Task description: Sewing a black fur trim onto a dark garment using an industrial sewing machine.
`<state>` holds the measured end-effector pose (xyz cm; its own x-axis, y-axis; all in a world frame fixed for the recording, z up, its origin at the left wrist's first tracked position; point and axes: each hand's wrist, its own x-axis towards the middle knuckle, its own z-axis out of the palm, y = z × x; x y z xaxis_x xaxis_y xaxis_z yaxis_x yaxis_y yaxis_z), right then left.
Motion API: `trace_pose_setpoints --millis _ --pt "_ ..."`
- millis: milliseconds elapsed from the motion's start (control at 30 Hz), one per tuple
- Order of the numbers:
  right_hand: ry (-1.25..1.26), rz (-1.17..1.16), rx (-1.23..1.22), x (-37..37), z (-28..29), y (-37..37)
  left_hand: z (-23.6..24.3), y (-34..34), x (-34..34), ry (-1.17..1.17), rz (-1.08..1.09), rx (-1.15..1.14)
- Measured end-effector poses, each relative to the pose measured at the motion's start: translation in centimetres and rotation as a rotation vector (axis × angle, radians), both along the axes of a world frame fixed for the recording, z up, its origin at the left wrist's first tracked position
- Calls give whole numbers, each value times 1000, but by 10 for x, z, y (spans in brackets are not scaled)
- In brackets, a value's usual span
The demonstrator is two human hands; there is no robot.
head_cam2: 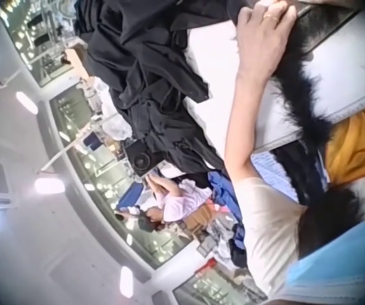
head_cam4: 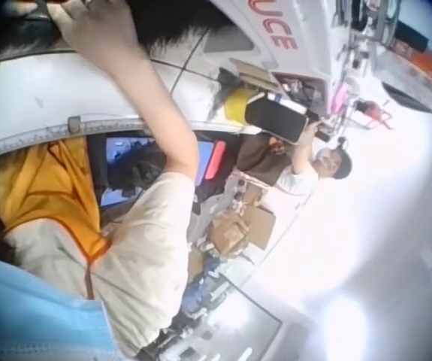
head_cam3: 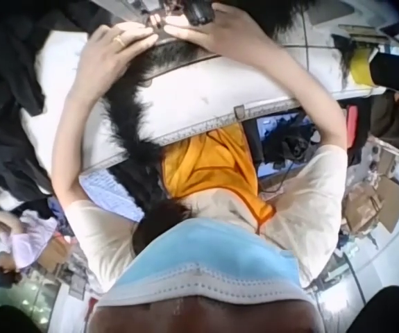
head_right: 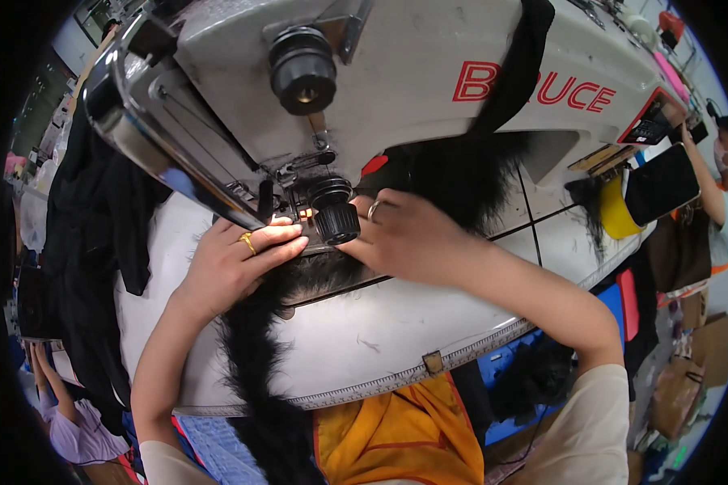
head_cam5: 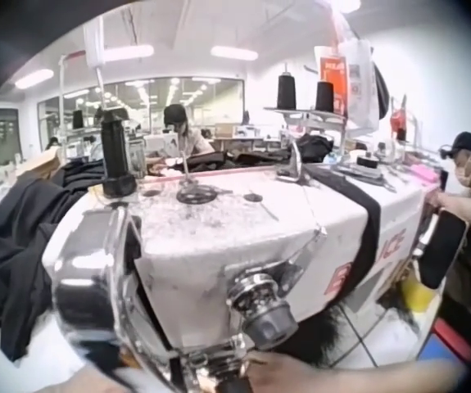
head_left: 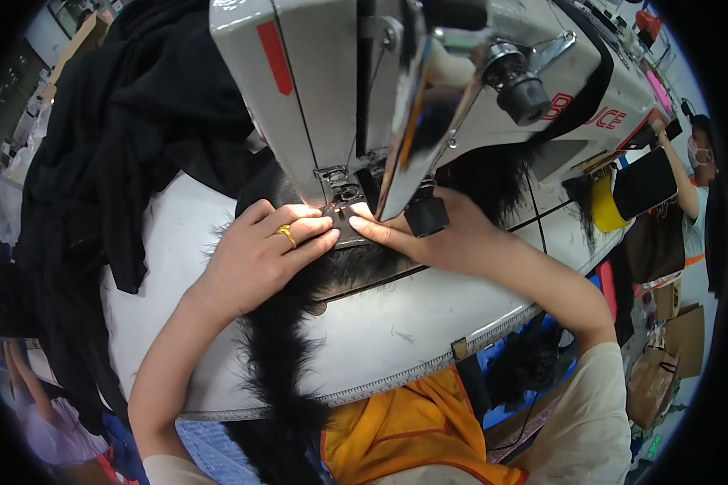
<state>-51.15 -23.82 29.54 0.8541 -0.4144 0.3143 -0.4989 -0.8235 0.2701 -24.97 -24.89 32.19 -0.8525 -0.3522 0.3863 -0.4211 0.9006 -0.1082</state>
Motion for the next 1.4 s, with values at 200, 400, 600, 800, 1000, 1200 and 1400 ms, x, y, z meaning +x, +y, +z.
trace_pose_setpoints --millis 200,400,600,800,1000,1200,1400 --pt "-227 -37 52 -9 5 -12 10 1 5 -15 45 110" --pt "-291 17 21 -20 18 -25 -5 -8 -3 50 91 -39" --pt "-296 -35 49 -19 19 -26 -5 -9 -5 42 131 -35" --pt "-262 -63 25 -20 15 -28 -9 -10 -9 61 114 -52" --pt "-268 -44 21 -19 18 -27 -10 -13 -8 71 113 -55" --pt "-231 -69 -31 -21 15 -24 -9 -7 -8 42 203 22" --pt "36 -322 100 -2 36 -9 5 -19 6 -23 213 247"
